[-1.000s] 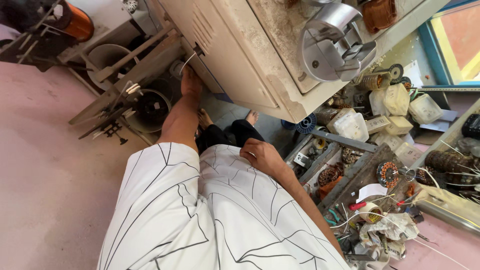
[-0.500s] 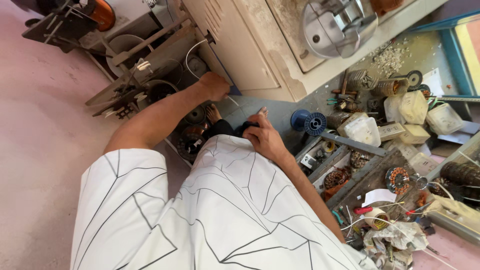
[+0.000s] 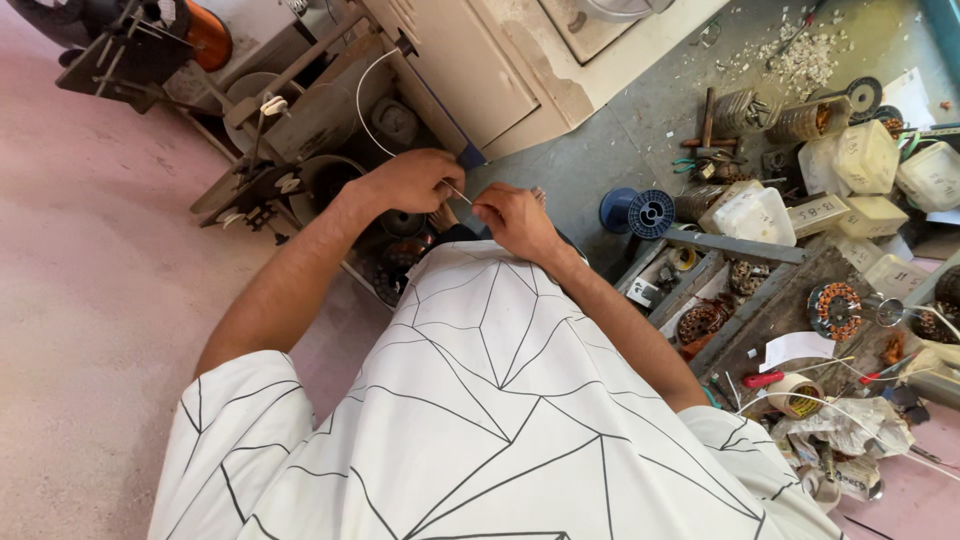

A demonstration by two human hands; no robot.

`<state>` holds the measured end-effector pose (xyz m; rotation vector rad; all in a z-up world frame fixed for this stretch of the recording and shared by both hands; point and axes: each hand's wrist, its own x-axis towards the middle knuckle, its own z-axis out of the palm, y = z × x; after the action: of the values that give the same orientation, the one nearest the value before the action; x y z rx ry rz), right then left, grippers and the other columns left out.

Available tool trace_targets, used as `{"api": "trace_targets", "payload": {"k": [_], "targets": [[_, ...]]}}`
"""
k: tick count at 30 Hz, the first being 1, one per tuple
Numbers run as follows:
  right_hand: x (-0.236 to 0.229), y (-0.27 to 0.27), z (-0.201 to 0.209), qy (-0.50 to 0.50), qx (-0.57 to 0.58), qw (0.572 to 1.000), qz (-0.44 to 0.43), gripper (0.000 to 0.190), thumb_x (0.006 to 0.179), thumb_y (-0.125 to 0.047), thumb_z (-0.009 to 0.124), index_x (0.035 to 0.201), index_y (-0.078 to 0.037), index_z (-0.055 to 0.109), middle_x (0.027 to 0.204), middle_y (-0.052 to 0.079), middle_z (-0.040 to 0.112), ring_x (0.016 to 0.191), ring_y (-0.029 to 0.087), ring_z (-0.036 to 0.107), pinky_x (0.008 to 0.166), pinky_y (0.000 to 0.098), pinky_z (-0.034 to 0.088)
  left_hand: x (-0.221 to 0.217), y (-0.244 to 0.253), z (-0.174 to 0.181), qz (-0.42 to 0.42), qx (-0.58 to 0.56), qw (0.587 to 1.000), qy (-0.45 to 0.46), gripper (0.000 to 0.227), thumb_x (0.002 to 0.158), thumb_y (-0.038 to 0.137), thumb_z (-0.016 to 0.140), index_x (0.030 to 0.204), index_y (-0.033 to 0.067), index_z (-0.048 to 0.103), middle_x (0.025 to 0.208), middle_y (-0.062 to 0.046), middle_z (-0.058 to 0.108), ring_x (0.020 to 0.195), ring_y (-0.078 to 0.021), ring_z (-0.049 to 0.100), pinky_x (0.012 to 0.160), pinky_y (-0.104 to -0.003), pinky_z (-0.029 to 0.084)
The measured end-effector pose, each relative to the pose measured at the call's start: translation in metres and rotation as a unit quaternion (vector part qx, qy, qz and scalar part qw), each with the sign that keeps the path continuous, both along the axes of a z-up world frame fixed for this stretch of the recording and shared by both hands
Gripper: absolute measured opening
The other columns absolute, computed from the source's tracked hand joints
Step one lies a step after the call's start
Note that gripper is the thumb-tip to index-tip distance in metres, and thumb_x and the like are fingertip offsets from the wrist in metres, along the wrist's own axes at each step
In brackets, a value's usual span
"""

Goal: The person retrieves a thin wire from a shelf, then uses pliers and a wire cutter to strip and cut the wire. They thread the wire through a dual-stator winding machine, adjust the machine's settings, and operate it to wind the wire onto the stator cores.

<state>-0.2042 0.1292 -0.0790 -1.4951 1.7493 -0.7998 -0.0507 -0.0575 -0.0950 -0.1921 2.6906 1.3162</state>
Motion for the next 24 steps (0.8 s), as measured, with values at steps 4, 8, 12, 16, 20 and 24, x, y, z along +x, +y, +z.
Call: {"api": "trace_targets", "payload": {"k": [4,8,12,16,20,24], "targets": [[0.001,-0.004,0.007,0.003,-0.003,1.0,-0.011,0.007,0.092,-0.008,0.069,0.093,-0.001,0.072,0.092,0.012,0.071,0.072,0.031,0.068,0.064,0.0409,0.052,0.0,0.01,0.016,0.053,0.08,0.995,0.001,0.018,0.078,0.003,0.071,0.096,0.0035,0.072,0.106,-0.016,0.069,0.09,-0.0302,0.071,0.076,-0.041,0.056],[-0.002,-0.006,0.008,-0.015,0.011,1.0,-0.017,0.008,0.092,-0.008,0.072,0.095,0.0,0.073,0.091,0.014,0.072,0.071,0.028,0.069,0.064,0.0382,0.054,-0.006,0.02,0.023,0.093,0.111,0.986,-0.083,0.015,0.084,0.011,0.076,0.098,0.0044,0.073,0.092,-0.014,0.076,0.088,-0.0261,0.076,0.077,-0.039,0.057],[-0.004,-0.005,0.009,-0.071,0.031,0.995,-0.063,0.012,0.09,-0.012,0.078,0.094,-0.001,0.075,0.09,0.012,0.075,0.073,0.02,0.074,0.064,0.0316,0.059,-0.006,0.022,0.011,0.117,0.109,0.985,-0.068,0.016,0.085,0.012,0.076,0.099,0.004,0.075,0.093,-0.014,0.077,0.087,-0.0288,0.076,0.079,-0.039,0.057],[-0.006,-0.001,0.008,-0.054,0.042,0.991,-0.117,0.014,0.089,-0.013,0.08,0.094,-0.001,0.077,0.085,0.011,0.076,0.07,0.018,0.075,0.063,0.0297,0.059,-0.005,0.024,-0.009,0.139,0.128,0.982,-0.022,0.016,0.087,0.013,0.076,0.099,0.0023,0.073,0.098,-0.015,0.076,0.09,-0.0302,0.075,0.08,-0.04,0.057],[-0.014,0.001,0.004,-0.109,0.022,0.977,-0.184,0.012,0.09,-0.011,0.077,0.095,-0.001,0.075,0.088,0.01,0.075,0.071,0.018,0.074,0.064,0.0285,0.059,-0.004,0.022,-0.016,0.148,0.102,0.984,0.013,0.014,0.088,0.013,0.077,0.096,0.0014,0.073,0.098,-0.016,0.076,0.096,-0.0317,0.073,0.084,-0.041,0.056],[-0.022,0.001,0.008,-0.017,-0.024,0.986,-0.165,0.007,0.089,-0.008,0.078,0.093,-0.002,0.075,0.09,0.01,0.073,0.074,0.021,0.073,0.067,0.031,0.059,-0.004,0.016,-0.011,0.193,0.144,0.971,0.011,0.013,0.088,0.012,0.077,0.094,0.0015,0.072,0.1,-0.014,0.075,0.096,-0.0272,0.073,0.08,-0.04,0.058]]}}
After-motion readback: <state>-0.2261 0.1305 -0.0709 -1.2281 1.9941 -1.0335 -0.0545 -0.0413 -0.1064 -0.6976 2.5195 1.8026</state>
